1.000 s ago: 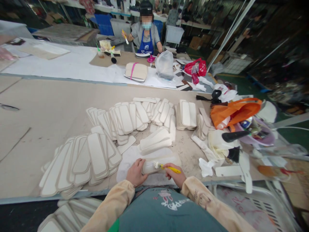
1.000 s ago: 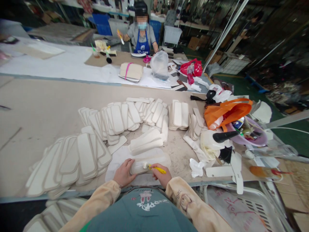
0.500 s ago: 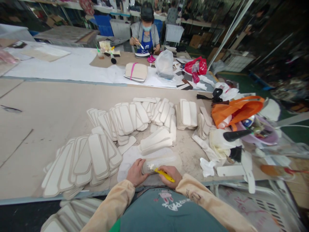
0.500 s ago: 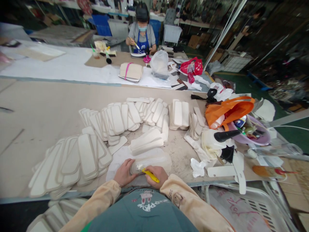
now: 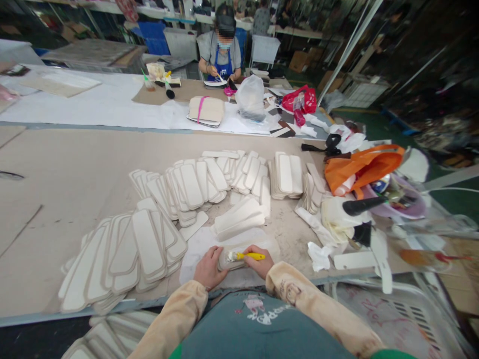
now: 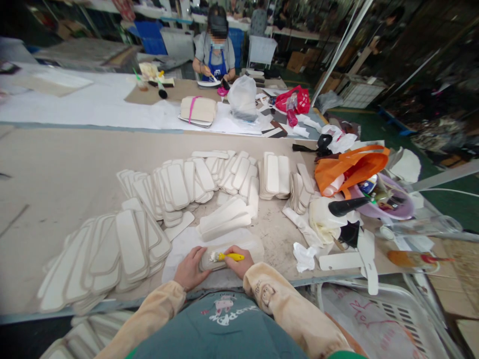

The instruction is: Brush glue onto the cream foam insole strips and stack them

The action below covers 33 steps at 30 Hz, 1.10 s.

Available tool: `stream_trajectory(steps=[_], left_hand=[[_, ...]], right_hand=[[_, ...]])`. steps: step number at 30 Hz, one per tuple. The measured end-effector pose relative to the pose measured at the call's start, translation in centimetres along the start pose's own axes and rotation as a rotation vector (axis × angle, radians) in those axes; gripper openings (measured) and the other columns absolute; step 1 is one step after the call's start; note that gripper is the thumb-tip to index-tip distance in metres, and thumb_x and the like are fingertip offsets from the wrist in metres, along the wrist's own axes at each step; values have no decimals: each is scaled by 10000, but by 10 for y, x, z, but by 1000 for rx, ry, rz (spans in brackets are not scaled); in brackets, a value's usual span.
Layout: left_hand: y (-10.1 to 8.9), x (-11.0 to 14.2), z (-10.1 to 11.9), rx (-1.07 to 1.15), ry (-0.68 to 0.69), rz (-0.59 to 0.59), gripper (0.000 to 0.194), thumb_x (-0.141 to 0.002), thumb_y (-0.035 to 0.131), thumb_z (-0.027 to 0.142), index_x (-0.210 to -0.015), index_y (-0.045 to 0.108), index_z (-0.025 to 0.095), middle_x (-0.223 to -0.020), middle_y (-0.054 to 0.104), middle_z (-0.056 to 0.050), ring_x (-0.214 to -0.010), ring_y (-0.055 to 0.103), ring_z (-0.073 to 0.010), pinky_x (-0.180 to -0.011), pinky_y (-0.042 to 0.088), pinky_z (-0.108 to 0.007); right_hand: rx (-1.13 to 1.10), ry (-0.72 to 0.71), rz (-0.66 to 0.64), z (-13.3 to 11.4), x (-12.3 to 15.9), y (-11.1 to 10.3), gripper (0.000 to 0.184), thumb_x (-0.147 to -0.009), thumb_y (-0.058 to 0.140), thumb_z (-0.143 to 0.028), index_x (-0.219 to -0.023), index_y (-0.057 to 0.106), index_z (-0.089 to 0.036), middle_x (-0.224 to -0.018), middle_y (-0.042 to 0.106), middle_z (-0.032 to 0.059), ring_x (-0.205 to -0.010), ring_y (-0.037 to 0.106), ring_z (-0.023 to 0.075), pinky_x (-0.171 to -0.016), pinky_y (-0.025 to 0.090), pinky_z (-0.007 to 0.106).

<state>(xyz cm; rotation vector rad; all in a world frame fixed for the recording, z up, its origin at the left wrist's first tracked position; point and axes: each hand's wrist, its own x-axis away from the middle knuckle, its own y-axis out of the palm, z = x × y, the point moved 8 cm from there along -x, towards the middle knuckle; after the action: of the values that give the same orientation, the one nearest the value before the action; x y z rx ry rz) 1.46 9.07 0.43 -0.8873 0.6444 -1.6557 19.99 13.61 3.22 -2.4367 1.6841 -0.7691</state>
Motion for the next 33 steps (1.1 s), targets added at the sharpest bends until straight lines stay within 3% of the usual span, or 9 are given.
stream_trajectory(steps=[4, 6, 12, 15, 19, 29, 31, 33], left_hand=[[0, 0, 0, -11, -19, -6, 650, -683, 638, 324, -1282, 427, 189, -1309, 446, -114, -1157, 496, -262, -981, 420, -380], [0, 0, 1, -9, -16, -5, 644, -685, 635, 317, -1280, 427, 189, -1309, 448, -117, -1156, 497, -262, -982, 417, -385], [0, 0, 2, 2, -2, -20, 642, -681, 633, 306, -1279, 429, 192, -1298, 454, -119, -1174, 485, -259, -997, 407, -386], [1, -1, 0, -8, -3, -18, 644, -687, 634, 313, -1284, 427, 190, -1300, 454, -123, -1169, 489, -260, -987, 416, -381], [1, -2, 0, -43, -21, -20, 615, -705, 624, 319, -1278, 438, 196, -1308, 454, -117, -1170, 493, -260, -986, 418, -377], [3, -2, -1, -87, 5, -21, 581, -745, 582, 335, -1283, 425, 181, -1295, 466, -112, -1163, 494, -248, -993, 410, -366], [4, -3, -1, -84, 10, -29, 584, -747, 582, 337, -1286, 420, 181, -1296, 466, -116, -1163, 492, -250, -989, 413, -371], [4, -4, -1, -84, 7, -35, 586, -744, 585, 336, -1285, 420, 186, -1297, 465, -116, -1158, 495, -251, -983, 417, -375]], right_hand=[[-22, 102, 114, 19, 8, -34, 104, -702, 541, -253, -752, 613, -198, -518, 556, -48, -499, 507, 123, -501, 389, 225], [-43, 113, 129, 18, 12, -39, 94, -704, 541, -246, -749, 608, -199, -511, 554, -51, -503, 510, 122, -511, 396, 224], [-155, 69, -9, -4, 6, 6, 116, -715, 584, -275, -783, 646, -205, -566, 603, -48, -546, 554, 116, -554, 443, 215], [-182, 102, 10, 2, 1, 11, 97, -693, 589, -242, -760, 650, -208, -545, 590, -57, -525, 555, 109, -537, 440, 207], [-205, 178, 123, 26, 4, -19, 108, -692, 573, -266, -761, 635, -211, -575, 596, -51, -534, 568, 115, -534, 455, 216], [-200, 298, 447, 69, 36, -132, 153, -685, 561, -340, -779, 598, -224, -618, 603, -13, -569, 589, 158, -603, 509, 302], [-196, 283, 454, 68, 38, -137, 167, -692, 569, -355, -792, 598, -224, -625, 608, -12, -582, 596, 163, -616, 510, 309], [-210, 252, 415, 61, 37, -125, 172, -698, 569, -353, -802, 604, -220, -634, 616, -15, -592, 601, 160, -623, 511, 300]])
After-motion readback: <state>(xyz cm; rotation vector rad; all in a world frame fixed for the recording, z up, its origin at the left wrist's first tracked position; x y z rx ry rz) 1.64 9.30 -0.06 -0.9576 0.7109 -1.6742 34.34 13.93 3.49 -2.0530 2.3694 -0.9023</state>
